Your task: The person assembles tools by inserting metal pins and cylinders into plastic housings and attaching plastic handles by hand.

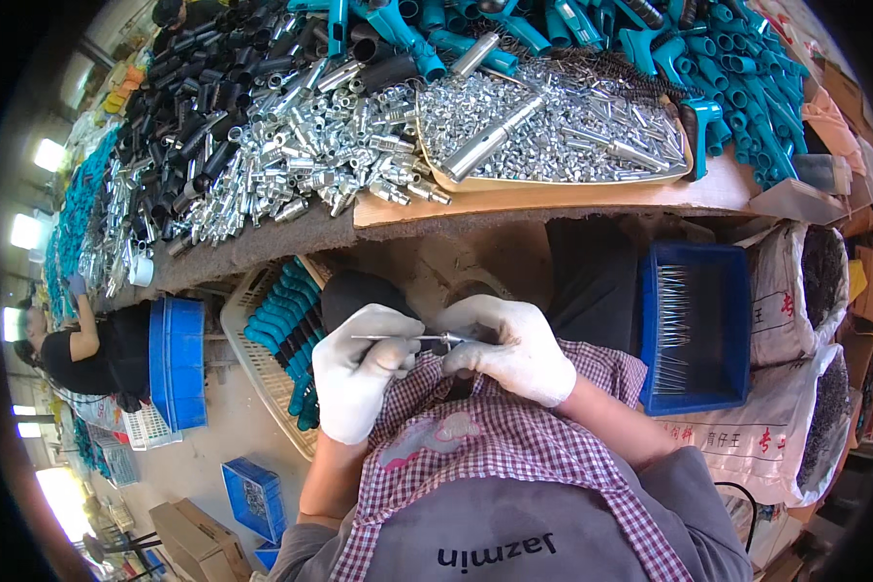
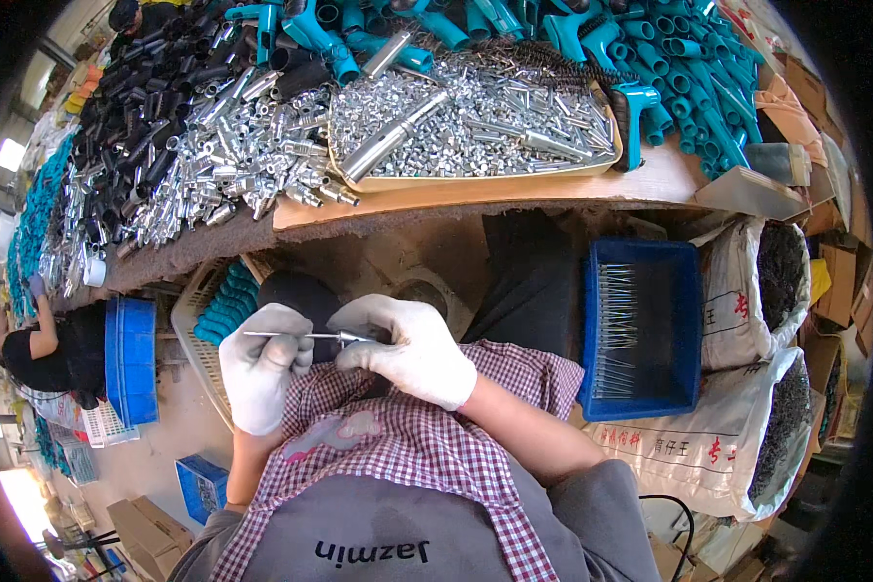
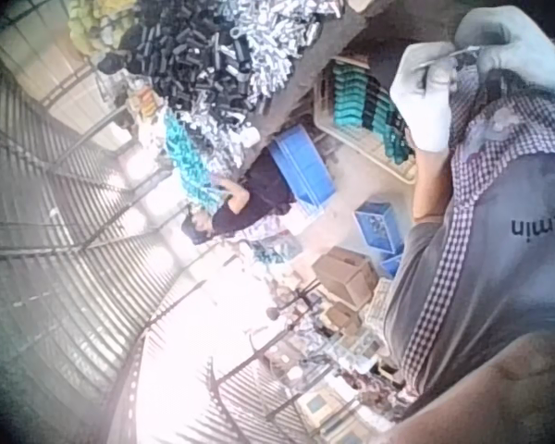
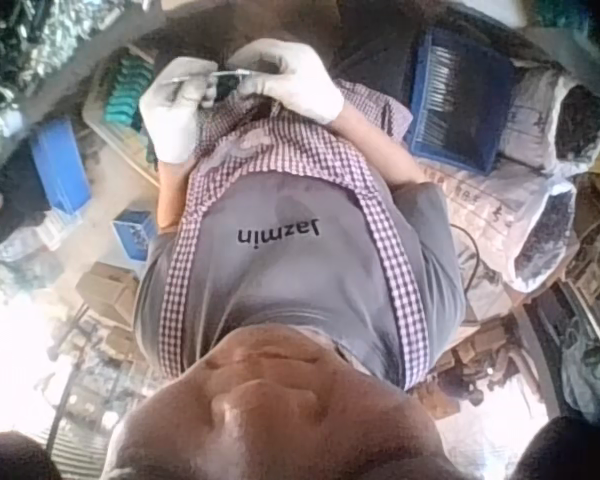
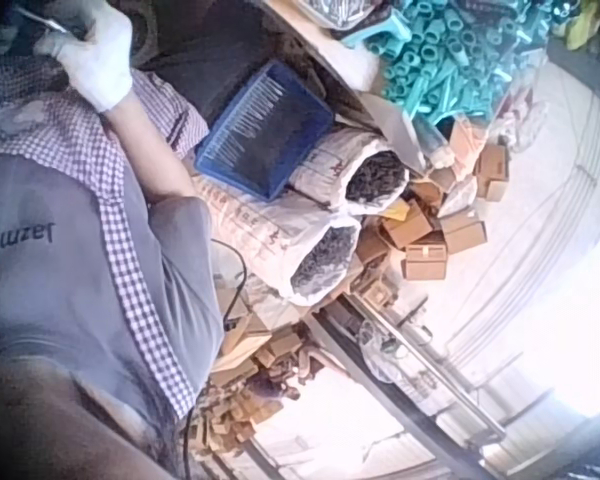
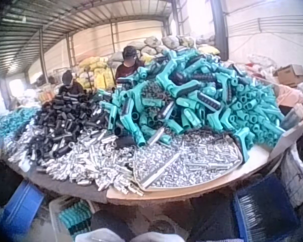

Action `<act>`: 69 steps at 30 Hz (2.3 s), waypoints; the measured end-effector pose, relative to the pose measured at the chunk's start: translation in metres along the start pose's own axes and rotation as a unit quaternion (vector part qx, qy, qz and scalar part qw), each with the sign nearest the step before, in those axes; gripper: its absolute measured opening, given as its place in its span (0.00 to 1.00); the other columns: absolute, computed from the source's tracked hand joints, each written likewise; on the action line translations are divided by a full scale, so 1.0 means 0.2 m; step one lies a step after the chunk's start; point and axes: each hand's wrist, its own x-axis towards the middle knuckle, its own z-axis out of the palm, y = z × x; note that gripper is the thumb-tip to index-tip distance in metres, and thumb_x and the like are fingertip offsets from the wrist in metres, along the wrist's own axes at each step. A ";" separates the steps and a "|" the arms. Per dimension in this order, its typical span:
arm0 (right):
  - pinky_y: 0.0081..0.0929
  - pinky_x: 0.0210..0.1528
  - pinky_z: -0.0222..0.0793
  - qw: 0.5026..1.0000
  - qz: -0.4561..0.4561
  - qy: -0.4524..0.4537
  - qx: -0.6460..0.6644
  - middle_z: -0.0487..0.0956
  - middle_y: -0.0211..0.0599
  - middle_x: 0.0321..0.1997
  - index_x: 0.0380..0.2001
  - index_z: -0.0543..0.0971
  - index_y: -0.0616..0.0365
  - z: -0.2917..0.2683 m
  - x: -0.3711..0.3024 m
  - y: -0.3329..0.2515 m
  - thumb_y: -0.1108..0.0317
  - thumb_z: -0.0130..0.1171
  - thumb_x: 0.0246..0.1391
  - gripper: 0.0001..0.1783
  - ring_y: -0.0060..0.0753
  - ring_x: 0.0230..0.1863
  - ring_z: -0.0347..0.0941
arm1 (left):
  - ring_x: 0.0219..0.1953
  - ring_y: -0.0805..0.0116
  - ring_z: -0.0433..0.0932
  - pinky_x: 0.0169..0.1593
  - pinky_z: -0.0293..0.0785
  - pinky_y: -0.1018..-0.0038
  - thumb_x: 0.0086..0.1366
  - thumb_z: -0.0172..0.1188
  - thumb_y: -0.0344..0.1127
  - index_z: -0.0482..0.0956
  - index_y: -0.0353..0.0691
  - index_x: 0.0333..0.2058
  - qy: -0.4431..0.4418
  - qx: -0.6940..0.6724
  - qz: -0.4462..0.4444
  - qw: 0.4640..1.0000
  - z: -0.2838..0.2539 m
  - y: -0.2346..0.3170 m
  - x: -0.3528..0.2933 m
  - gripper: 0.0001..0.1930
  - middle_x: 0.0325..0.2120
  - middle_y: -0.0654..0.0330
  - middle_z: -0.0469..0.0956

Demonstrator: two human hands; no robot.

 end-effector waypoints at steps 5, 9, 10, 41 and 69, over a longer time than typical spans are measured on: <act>0.26 0.40 0.74 0.999 0.006 -0.009 -0.033 0.83 0.39 0.33 0.40 0.82 0.64 0.00 0.00 0.00 0.69 0.70 0.44 0.18 0.27 0.34 0.78 | 0.23 0.75 0.74 0.26 0.68 0.81 0.64 0.67 0.42 0.81 0.27 0.35 0.018 0.171 0.111 0.979 0.00 0.00 -0.01 0.18 0.28 0.58 0.77; 0.27 0.40 0.74 0.998 0.007 0.000 -0.062 0.83 0.39 0.33 0.39 0.81 0.62 0.02 0.00 0.00 0.67 0.70 0.45 0.17 0.30 0.34 0.79 | 0.20 0.79 0.70 0.24 0.64 0.81 0.64 0.61 0.31 0.81 0.29 0.32 0.085 0.197 0.109 0.971 0.02 -0.01 -0.01 0.09 0.23 0.61 0.75; 0.27 0.40 0.74 0.998 0.007 0.000 -0.062 0.83 0.39 0.33 0.39 0.81 0.62 0.02 0.00 0.00 0.67 0.70 0.45 0.17 0.30 0.34 0.79 | 0.20 0.79 0.70 0.24 0.64 0.81 0.64 0.61 0.31 0.81 0.29 0.32 0.085 0.197 0.109 0.971 0.03 -0.02 0.00 0.09 0.23 0.61 0.75; 0.34 0.40 0.74 0.986 -0.106 0.048 -0.121 0.81 0.44 0.32 0.39 0.80 0.61 0.03 -0.01 0.06 0.68 0.64 0.51 0.12 0.44 0.35 0.80 | 0.26 0.67 0.79 0.31 0.73 0.72 0.60 0.61 0.26 0.82 0.34 0.29 0.063 0.261 0.084 0.960 0.08 0.04 0.03 0.02 0.23 0.56 0.79; 0.14 0.19 0.53 0.949 0.043 0.127 0.284 0.72 0.29 0.29 0.45 0.74 0.62 -0.09 -0.05 0.09 0.66 0.52 0.66 0.11 0.14 0.19 0.59 | 0.42 0.54 0.79 0.47 0.76 0.60 0.58 0.64 0.39 0.80 0.45 0.45 -0.028 0.612 0.350 0.708 0.36 0.14 0.84 0.16 0.35 0.54 0.79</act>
